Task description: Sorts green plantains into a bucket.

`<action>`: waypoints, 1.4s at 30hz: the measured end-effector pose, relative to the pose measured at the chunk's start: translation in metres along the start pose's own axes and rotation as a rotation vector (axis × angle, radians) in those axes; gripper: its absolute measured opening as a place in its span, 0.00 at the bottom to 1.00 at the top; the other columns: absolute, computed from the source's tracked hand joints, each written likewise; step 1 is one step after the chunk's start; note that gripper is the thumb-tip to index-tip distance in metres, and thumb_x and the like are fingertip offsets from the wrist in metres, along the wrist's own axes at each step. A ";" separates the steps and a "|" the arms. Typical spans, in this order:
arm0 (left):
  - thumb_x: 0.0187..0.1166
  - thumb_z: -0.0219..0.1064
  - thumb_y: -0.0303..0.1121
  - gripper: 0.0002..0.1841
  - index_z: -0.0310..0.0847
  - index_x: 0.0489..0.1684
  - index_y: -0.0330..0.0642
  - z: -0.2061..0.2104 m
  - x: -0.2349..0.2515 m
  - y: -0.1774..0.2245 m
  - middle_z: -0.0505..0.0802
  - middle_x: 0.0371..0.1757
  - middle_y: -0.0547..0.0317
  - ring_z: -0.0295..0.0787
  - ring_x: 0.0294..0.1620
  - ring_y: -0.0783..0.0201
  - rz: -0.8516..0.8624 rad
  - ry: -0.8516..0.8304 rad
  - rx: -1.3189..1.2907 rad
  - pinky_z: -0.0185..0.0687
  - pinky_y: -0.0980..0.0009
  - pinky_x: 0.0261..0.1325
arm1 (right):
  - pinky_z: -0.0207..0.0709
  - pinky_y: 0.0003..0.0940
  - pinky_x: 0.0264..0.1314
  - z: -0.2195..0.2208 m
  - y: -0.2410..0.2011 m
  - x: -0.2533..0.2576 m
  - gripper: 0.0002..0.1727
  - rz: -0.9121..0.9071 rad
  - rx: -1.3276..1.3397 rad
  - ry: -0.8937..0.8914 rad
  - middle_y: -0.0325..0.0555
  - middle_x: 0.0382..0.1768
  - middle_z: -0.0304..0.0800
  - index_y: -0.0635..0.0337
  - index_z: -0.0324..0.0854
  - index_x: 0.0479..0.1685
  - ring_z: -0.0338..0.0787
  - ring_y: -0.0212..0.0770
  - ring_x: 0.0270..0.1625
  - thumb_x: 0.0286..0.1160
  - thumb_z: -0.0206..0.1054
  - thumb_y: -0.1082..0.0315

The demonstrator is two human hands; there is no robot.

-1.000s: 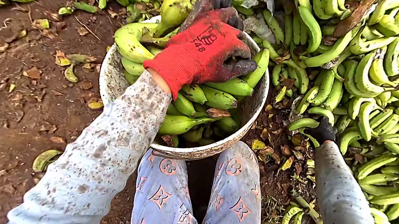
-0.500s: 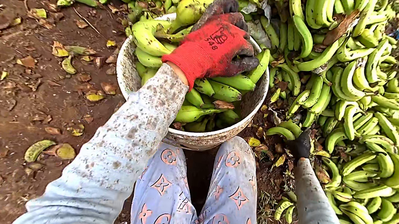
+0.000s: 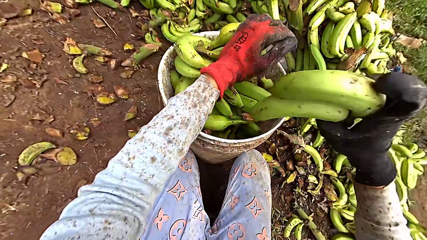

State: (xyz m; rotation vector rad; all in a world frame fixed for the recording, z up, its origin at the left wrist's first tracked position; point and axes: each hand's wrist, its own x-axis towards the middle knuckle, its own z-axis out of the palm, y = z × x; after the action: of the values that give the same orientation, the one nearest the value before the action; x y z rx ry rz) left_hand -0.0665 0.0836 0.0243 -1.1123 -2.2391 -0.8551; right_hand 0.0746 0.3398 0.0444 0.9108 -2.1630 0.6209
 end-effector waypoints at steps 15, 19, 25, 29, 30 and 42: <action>0.92 0.50 0.44 0.21 0.92 0.59 0.49 -0.004 -0.003 -0.001 0.94 0.59 0.58 0.85 0.67 0.67 -0.140 -0.022 -0.156 0.69 0.64 0.77 | 0.76 0.42 0.78 0.044 -0.005 0.039 0.28 -0.084 0.373 -0.698 0.54 0.71 0.88 0.59 0.79 0.79 0.87 0.48 0.73 0.75 0.64 0.78; 0.89 0.50 0.52 0.24 0.89 0.64 0.53 0.009 -0.001 -0.001 0.90 0.68 0.53 0.78 0.78 0.48 0.078 -0.260 0.033 0.56 0.42 0.86 | 0.84 0.42 0.75 0.016 0.092 -0.055 0.28 0.474 0.678 -0.047 0.55 0.75 0.82 0.72 0.68 0.82 0.87 0.46 0.73 0.82 0.64 0.74; 0.86 0.50 0.58 0.26 0.85 0.69 0.58 0.021 0.003 0.009 0.86 0.72 0.48 0.75 0.78 0.41 0.158 -0.434 0.162 0.55 0.35 0.82 | 0.69 0.69 0.78 0.059 0.217 -0.284 0.28 1.511 -0.117 -0.346 0.70 0.74 0.79 0.63 0.69 0.83 0.79 0.67 0.77 0.84 0.63 0.67; 0.88 0.46 0.57 0.28 0.78 0.78 0.60 0.027 0.004 0.010 0.86 0.75 0.52 0.75 0.80 0.44 0.124 -0.478 0.271 0.52 0.38 0.86 | 0.61 0.71 0.83 0.098 0.219 -0.342 0.50 1.691 -0.332 -0.815 0.75 0.88 0.56 0.67 0.43 0.94 0.63 0.72 0.88 0.76 0.72 0.61; 0.88 0.46 0.56 0.27 0.78 0.79 0.60 0.027 0.004 0.010 0.86 0.74 0.52 0.75 0.80 0.44 0.117 -0.483 0.283 0.52 0.39 0.86 | 0.59 0.70 0.84 0.102 0.217 -0.335 0.54 1.703 -0.372 -0.895 0.74 0.90 0.51 0.64 0.41 0.96 0.60 0.72 0.89 0.74 0.74 0.59; 0.73 0.57 0.73 0.40 0.72 0.84 0.63 0.030 0.009 0.010 0.85 0.75 0.55 0.73 0.82 0.45 0.080 -0.539 0.314 0.51 0.39 0.87 | 0.65 0.74 0.79 0.099 0.172 -0.308 0.49 1.459 -0.256 -0.899 0.67 0.77 0.78 0.59 0.65 0.87 0.77 0.69 0.79 0.64 0.80 0.50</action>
State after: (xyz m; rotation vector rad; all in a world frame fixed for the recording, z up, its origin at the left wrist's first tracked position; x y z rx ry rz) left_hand -0.0679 0.1144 0.0130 -1.3810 -2.6094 -0.1589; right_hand 0.0604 0.5148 -0.2774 -0.9270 -3.4173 0.5380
